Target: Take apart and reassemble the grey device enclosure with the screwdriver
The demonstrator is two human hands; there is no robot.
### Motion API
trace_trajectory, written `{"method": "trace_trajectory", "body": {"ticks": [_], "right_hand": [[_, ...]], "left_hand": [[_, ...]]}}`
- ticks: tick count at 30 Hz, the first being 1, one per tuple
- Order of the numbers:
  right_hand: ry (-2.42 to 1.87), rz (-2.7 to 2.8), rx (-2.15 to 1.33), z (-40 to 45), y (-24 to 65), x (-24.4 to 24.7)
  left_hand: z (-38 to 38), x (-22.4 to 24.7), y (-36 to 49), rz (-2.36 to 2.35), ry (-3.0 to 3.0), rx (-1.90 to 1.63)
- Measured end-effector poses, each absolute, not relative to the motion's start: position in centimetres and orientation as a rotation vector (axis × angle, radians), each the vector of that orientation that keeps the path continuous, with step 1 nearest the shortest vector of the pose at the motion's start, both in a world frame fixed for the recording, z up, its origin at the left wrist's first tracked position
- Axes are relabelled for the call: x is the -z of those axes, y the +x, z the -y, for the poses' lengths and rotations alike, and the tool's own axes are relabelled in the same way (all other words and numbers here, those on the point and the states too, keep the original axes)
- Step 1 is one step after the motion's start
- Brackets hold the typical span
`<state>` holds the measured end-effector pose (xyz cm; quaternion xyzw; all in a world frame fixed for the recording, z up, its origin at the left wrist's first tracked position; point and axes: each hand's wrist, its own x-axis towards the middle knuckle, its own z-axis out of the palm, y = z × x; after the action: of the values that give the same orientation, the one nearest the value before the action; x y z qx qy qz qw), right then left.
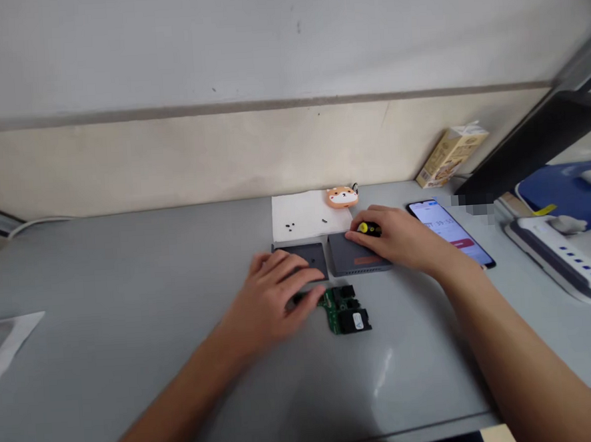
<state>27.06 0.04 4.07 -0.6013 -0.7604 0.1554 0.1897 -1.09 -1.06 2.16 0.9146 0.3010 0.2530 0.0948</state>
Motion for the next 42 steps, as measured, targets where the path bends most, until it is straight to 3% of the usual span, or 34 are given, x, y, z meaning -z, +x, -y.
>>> {"method": "trace_trajectory", "body": {"ticks": [6,13,42], "right_hand": [[-1.663,2.162,-0.397,0.1,27.1,-4.2],[-1.652,2.155,-0.444,0.3,27.3,-4.5],[-1.795,2.079,-0.135,0.3,25.4,-3.1]], "left_hand": [[-0.9,-2.4,-2.8,-1.295,2.632,-0.953],[-2.1,-1.3,-3.6,-1.546,2.375,-0.757],[-2.7,0.0,-4.2,-1.407,2.254,-0.806]]}}
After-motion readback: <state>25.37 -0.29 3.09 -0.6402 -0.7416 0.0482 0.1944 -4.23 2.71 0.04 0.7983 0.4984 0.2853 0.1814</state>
